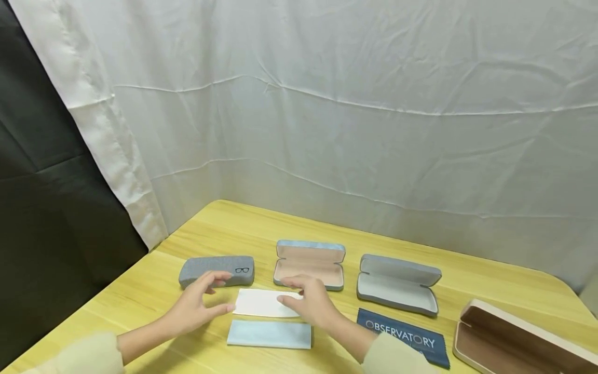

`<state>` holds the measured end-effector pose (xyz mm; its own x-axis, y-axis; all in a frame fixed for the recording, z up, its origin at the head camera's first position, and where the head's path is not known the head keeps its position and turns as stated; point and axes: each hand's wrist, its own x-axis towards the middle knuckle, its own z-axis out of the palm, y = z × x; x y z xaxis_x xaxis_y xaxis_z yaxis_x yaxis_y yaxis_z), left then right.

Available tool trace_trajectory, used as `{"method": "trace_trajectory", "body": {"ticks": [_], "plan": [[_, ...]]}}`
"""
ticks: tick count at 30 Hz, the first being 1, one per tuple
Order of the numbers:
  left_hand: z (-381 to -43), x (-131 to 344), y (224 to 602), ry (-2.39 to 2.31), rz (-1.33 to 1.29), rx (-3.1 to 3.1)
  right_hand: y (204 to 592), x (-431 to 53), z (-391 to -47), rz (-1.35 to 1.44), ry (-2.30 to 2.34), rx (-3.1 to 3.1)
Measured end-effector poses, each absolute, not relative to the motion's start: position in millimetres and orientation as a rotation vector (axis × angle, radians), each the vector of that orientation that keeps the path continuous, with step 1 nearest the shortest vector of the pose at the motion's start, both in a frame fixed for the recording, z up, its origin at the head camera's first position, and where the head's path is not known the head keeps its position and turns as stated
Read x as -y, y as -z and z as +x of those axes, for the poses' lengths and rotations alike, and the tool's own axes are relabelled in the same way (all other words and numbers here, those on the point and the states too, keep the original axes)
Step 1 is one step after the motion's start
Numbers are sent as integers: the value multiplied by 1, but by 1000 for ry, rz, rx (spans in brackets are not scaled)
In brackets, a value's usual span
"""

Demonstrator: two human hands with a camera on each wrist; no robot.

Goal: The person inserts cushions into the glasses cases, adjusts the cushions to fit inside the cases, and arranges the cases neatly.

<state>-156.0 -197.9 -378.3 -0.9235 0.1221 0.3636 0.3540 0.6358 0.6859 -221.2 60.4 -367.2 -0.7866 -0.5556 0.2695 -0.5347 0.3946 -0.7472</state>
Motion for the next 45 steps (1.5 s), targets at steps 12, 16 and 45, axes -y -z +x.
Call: {"method": "trace_trajectory", "body": {"ticks": [12, 16, 45], "plan": [[-145, 182, 394, 1298, -418, 2728, 386, -94, -197, -931, 1261, -2576], [-142, 181, 397, 1324, -434, 2769, 392, -98, -197, -925, 1209, -2582], [-152, 169, 390, 1363, -593, 2970, 388, -95, -203, -765, 1044, -2442]]}}
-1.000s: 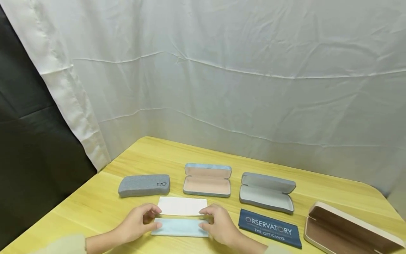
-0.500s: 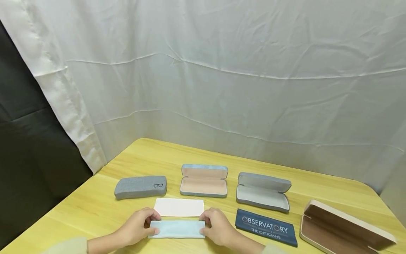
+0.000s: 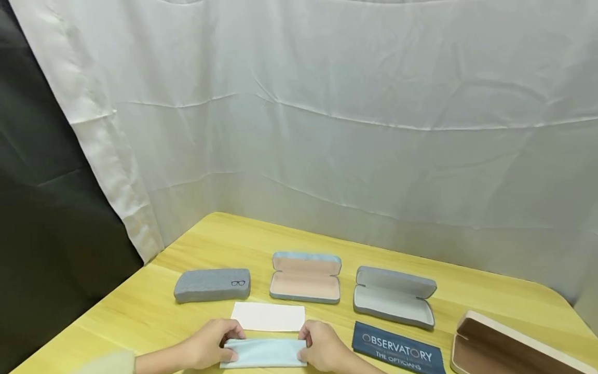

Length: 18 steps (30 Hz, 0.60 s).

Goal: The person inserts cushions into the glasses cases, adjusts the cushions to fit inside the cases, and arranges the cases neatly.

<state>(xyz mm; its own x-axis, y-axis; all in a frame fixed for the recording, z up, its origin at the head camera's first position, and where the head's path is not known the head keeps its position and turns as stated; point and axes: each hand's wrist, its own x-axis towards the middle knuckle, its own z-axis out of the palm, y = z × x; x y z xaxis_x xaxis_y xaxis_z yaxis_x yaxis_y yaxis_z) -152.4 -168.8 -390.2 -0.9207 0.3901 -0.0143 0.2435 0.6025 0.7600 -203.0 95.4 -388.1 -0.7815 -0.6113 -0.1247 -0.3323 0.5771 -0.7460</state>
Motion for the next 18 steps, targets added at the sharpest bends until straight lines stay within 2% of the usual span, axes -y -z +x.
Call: {"method": "trace_trajectory", "body": {"ticks": [9, 18], "plan": [[-157, 173, 396, -1399, 684, -2612, 388, -100, -203, -715, 1092, -2427], [-151, 173, 390, -1531, 549, -2629, 389, -101, -199, -703, 1160, -2447]]}}
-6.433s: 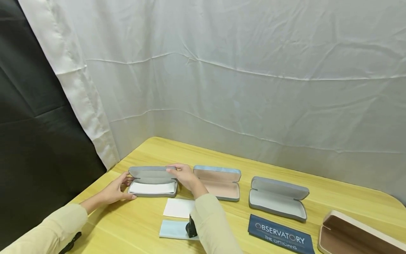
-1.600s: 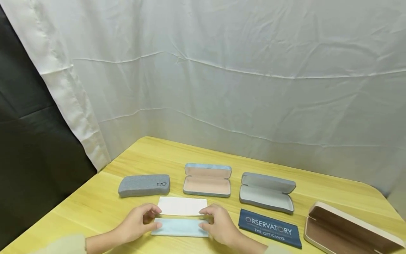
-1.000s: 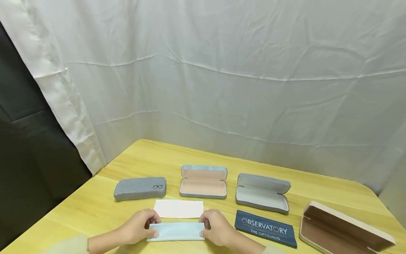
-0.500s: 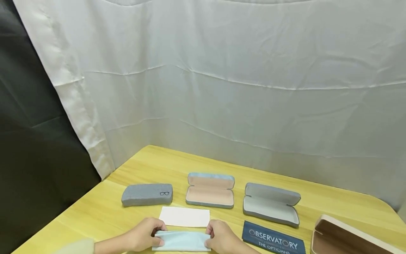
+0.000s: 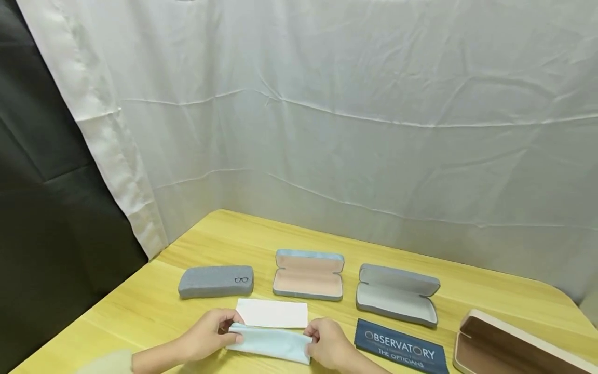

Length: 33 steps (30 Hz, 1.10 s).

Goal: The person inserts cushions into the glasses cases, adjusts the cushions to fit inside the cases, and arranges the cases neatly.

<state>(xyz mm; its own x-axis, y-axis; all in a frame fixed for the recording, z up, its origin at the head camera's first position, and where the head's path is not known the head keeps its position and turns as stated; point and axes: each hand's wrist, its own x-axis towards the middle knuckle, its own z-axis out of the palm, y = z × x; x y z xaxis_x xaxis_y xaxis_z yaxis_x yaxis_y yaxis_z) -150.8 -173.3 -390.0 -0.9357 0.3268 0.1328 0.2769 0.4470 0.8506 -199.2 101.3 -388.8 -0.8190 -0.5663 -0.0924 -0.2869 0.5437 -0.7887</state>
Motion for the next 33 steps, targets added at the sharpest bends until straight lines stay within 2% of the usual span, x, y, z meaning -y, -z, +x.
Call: {"method": "trace_trajectory", "body": {"ticks": [17, 33], "plan": [[-173, 155, 377, -1810, 227, -2485, 365, -116, -208, -434, 1613, -2325], [-207, 133, 362, -1842, 144, -2549, 360, -123, -232, -211, 1789, -2476]]}}
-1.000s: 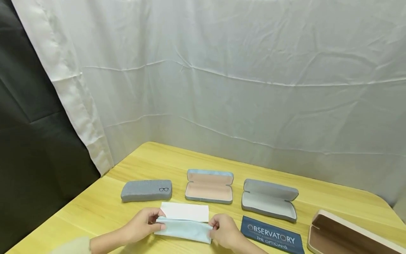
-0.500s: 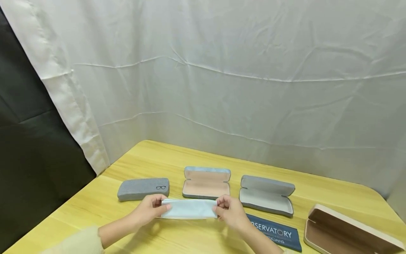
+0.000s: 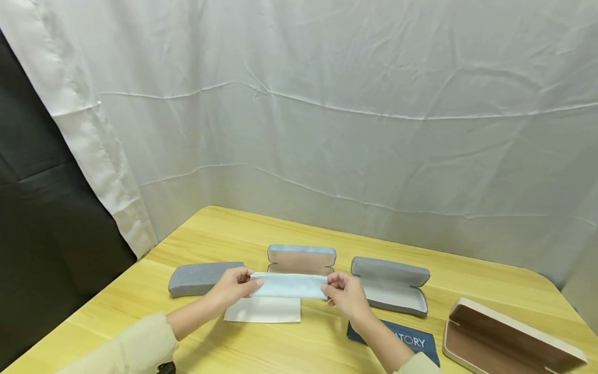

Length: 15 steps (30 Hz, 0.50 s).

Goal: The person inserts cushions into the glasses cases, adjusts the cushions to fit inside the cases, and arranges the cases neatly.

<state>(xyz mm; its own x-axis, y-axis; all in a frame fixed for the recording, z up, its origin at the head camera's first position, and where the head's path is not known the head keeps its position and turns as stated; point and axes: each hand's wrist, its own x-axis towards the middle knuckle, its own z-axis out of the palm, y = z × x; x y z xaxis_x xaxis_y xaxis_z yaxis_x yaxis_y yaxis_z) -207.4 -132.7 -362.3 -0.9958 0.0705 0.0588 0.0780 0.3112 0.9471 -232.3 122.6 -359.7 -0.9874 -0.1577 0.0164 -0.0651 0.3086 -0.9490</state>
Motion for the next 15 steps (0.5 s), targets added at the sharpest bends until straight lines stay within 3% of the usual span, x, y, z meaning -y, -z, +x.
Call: {"method": "trace_trajectory", "body": {"ticks": [15], "plan": [[-238, 119, 361, 1773, -65, 2564, 366, -124, -262, -102, 1809, -2556]]}}
